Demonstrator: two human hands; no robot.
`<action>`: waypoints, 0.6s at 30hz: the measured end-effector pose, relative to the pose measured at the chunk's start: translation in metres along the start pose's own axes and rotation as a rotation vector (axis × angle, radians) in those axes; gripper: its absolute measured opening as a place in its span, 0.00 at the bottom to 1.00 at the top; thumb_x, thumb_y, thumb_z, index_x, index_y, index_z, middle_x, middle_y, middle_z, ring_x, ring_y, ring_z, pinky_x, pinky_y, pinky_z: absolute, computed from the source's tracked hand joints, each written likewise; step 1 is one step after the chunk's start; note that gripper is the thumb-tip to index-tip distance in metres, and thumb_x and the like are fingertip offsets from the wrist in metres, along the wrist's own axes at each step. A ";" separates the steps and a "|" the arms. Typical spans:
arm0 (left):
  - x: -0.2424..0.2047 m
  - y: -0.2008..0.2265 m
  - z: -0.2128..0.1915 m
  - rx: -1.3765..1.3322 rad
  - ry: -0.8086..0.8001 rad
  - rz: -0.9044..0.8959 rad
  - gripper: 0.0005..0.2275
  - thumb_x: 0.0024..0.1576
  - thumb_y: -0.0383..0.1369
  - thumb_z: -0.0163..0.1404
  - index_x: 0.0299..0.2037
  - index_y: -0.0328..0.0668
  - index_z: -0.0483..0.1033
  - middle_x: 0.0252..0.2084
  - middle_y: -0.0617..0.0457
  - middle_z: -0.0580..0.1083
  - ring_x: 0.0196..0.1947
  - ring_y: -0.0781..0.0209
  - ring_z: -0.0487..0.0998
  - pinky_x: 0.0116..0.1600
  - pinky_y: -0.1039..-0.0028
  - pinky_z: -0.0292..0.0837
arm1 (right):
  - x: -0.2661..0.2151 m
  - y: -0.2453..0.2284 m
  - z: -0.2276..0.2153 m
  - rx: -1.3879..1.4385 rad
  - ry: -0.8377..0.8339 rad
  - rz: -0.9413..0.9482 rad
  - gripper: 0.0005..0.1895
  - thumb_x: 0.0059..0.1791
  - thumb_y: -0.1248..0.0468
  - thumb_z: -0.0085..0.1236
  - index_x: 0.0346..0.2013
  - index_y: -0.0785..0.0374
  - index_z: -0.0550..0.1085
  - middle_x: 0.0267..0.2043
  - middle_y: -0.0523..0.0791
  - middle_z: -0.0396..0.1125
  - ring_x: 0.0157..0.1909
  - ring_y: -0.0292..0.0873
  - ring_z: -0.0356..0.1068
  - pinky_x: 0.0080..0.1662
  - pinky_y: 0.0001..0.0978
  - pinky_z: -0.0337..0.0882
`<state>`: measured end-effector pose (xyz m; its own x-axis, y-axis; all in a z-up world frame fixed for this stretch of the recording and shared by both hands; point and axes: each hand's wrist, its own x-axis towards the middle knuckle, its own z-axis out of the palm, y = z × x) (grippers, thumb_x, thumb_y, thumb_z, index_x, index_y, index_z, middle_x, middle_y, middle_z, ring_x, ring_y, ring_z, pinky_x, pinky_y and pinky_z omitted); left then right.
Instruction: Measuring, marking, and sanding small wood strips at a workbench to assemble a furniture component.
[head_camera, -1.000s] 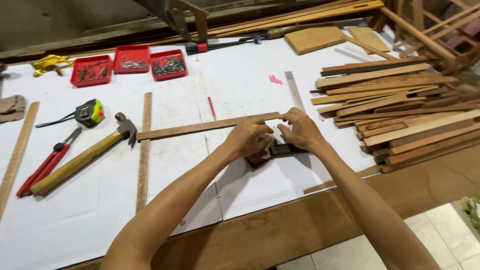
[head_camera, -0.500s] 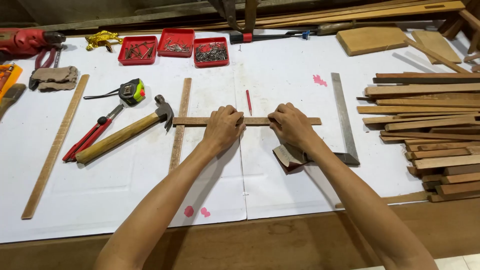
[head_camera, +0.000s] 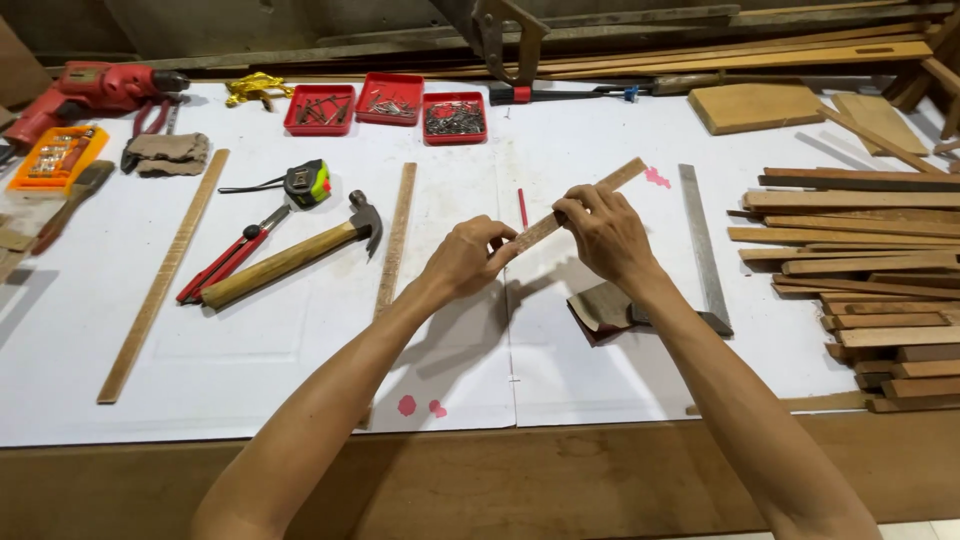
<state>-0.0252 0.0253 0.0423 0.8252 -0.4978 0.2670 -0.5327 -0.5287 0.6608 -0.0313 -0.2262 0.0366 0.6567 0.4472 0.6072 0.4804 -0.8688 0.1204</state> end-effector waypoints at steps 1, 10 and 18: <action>-0.005 -0.002 -0.007 0.008 0.009 -0.004 0.10 0.57 0.36 0.57 0.42 0.40 0.83 0.36 0.48 0.79 0.32 0.60 0.79 0.40 0.66 0.77 | 0.008 -0.010 0.000 0.005 0.008 -0.008 0.08 0.52 0.63 0.57 0.45 0.60 0.77 0.45 0.43 0.71 0.47 0.42 0.69 0.46 0.34 0.72; -0.061 -0.033 -0.070 -0.188 0.037 -0.352 0.12 0.58 0.37 0.55 0.45 0.39 0.80 0.34 0.51 0.81 0.31 0.63 0.82 0.39 0.71 0.79 | 0.069 -0.108 0.024 0.394 -0.109 0.236 0.21 0.48 0.64 0.63 0.55 0.60 0.74 0.36 0.48 0.70 0.36 0.46 0.71 0.38 0.39 0.73; -0.082 -0.048 -0.091 -0.166 0.024 -0.459 0.15 0.56 0.39 0.58 0.47 0.36 0.81 0.33 0.46 0.81 0.31 0.59 0.83 0.39 0.67 0.79 | 0.096 -0.163 0.052 0.950 -0.308 0.620 0.38 0.48 0.67 0.59 0.71 0.68 0.55 0.36 0.49 0.73 0.33 0.41 0.75 0.37 0.31 0.77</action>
<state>-0.0496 0.1543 0.0527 0.9731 -0.2216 -0.0634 -0.0771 -0.5721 0.8165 -0.0163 -0.0309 0.0348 0.9809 0.1493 0.1247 0.1842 -0.5067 -0.8422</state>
